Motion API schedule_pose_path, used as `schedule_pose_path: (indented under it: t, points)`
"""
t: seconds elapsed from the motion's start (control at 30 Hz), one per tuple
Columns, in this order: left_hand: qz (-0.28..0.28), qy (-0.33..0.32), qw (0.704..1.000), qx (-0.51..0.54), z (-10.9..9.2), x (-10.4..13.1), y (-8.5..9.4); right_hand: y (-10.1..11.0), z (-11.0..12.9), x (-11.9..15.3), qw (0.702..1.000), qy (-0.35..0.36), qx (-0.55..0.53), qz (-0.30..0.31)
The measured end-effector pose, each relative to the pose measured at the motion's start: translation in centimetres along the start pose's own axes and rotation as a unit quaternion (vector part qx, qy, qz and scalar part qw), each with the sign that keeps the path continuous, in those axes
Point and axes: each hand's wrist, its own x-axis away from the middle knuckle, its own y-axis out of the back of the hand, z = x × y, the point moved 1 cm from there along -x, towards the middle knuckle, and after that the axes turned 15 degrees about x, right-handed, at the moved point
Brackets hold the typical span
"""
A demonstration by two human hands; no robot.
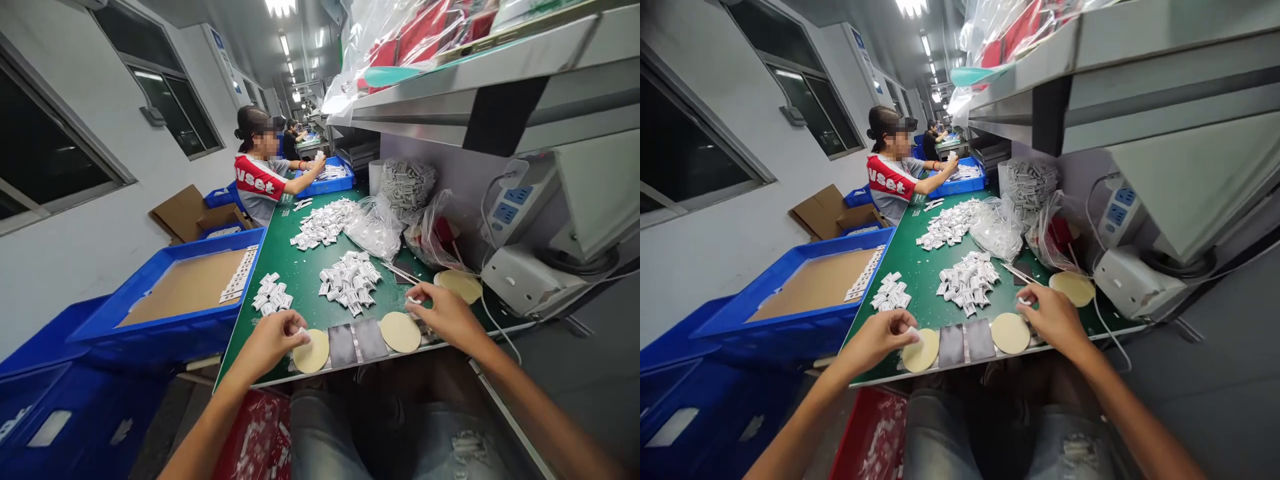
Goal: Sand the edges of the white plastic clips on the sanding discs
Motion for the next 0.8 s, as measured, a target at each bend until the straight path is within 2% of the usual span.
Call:
schedule_pose_path:
  t: [0.1, 0.17, 0.23, 0.3, 0.37, 0.43, 0.53, 0.6, 0.63, 0.77, 0.8]
  points:
    - [-0.049, -0.009, 0.999, 0.004, -0.2, -0.3, 0.2, 0.2, 0.5, -0.2, 1.000, 0.008, 0.006, 0.013]
    - [-0.082, -0.025, 0.996, 0.007, -0.9, -0.9, -0.2, 0.1, 1.6, -0.5, 1.000, 0.012, 0.008, 0.003]
    - [-0.061, -0.046, 0.997, 0.019, -1.8, -1.7, -1.6, -0.6, 3.3, -1.0, 0.999, 0.036, 0.003, 0.013]
    - [0.000, -0.064, 0.998, 0.029, -2.6, -2.7, -3.6, -1.7, 5.0, -1.4, 0.997, 0.067, 0.002, 0.033]
    - [0.014, -0.073, 0.997, 0.027, -3.1, -3.6, -5.2, -2.7, 6.1, -1.9, 0.997, 0.075, 0.006, 0.032]
    - [0.006, -0.071, 0.997, 0.020, -3.2, -4.1, -5.9, -3.4, 6.7, -2.3, 0.997, 0.076, 0.009, 0.028]
    - [-0.043, -0.067, 0.997, 0.008, -3.3, -3.7, -5.2, -3.2, 6.3, -2.6, 0.997, 0.073, 0.013, 0.030]
    - [-0.103, -0.072, 0.992, 0.005, -3.1, -2.7, -3.9, -2.2, 5.3, -2.3, 0.999, 0.047, 0.020, 0.002]
    - [-0.113, -0.070, 0.991, 0.011, -2.8, -2.1, -3.3, -1.6, 4.7, -2.1, 0.999, 0.036, 0.023, -0.007]
    - [-0.056, -0.018, 0.998, 0.023, -0.7, -0.1, -1.4, 0.5, 1.7, -1.0, 0.999, 0.019, 0.040, 0.006]
    - [-0.068, -0.008, 0.997, 0.017, -0.2, 0.2, -1.0, 0.8, 1.1, -0.7, 0.999, 0.007, 0.049, -0.006]
